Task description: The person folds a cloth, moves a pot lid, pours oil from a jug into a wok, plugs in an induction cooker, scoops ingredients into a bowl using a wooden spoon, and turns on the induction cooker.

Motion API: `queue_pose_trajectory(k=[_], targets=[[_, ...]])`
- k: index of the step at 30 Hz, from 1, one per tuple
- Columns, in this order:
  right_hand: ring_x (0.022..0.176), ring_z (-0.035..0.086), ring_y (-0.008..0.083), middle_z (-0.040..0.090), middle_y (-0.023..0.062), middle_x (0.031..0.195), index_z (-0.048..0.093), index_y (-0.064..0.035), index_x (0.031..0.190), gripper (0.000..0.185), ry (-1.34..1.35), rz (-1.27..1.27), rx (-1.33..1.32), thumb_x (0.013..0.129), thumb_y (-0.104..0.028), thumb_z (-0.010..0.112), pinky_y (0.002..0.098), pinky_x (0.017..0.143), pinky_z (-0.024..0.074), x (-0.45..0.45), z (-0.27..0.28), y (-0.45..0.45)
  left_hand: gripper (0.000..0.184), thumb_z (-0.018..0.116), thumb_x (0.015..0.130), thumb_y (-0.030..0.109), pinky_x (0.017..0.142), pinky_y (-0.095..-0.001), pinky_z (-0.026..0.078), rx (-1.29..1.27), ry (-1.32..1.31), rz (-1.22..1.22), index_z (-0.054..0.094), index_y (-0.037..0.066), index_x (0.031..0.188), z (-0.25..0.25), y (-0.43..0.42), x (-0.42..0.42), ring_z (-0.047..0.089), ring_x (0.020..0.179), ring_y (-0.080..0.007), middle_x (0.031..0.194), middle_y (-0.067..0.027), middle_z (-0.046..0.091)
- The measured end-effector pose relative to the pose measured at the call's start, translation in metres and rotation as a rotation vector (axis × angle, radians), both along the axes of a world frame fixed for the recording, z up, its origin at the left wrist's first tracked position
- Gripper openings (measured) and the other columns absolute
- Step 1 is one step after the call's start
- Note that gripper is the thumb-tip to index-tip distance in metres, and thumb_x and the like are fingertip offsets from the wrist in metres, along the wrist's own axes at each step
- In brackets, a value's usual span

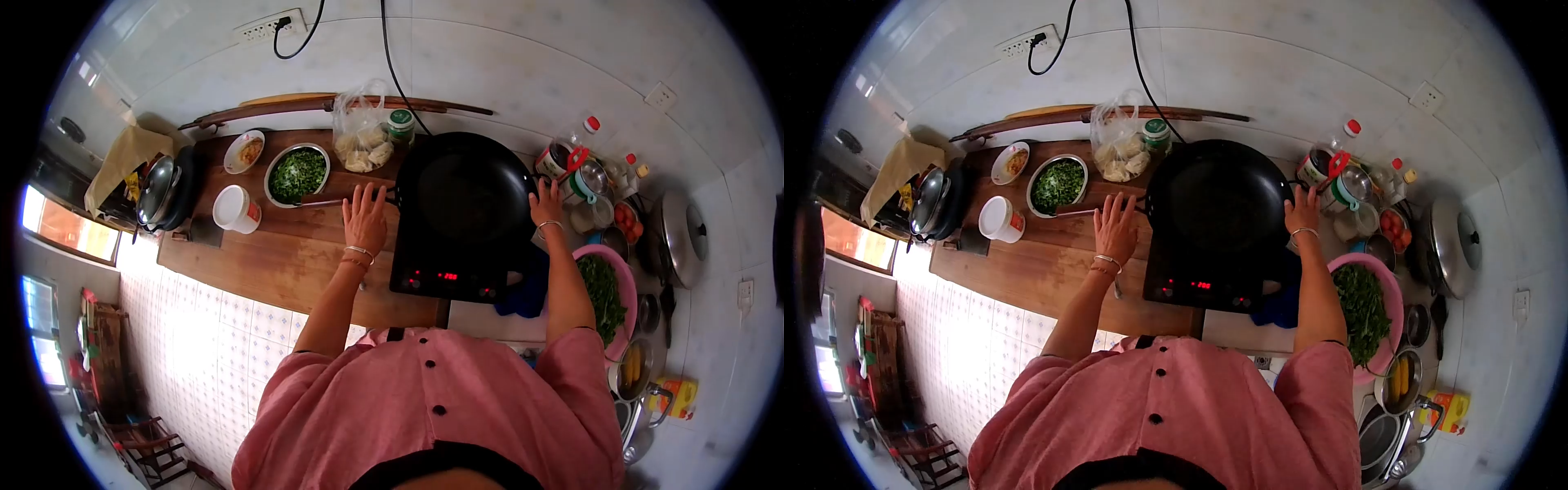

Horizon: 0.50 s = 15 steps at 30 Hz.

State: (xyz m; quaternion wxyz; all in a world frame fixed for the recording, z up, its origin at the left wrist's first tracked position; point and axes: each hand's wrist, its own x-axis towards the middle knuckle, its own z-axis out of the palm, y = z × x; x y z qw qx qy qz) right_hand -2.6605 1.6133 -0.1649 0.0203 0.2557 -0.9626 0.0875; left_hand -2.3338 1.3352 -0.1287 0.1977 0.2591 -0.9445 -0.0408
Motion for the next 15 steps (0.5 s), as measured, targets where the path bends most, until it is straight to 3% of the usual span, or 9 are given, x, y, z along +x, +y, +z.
queue_pose_trajectory(k=[15], targets=[[0.131, 0.02, 0.0427, 0.014, 0.0191, 0.147, 0.025, -0.0197, 0.142, 0.058, 0.013, 0.033, -0.044, 0.091, -0.037, 0.046, 0.0486, 0.107, 0.0224, -0.0052, -0.0007, -0.0062, 0.075, 0.068, 0.071, 0.015, 0.107, -0.0512, 0.018, 0.082, -0.05, 0.021, 0.034, 0.018, 0.137, -0.0067, 0.0059, 0.0122, 0.022, 0.134, -0.03, 0.141, -0.008, 0.03]])
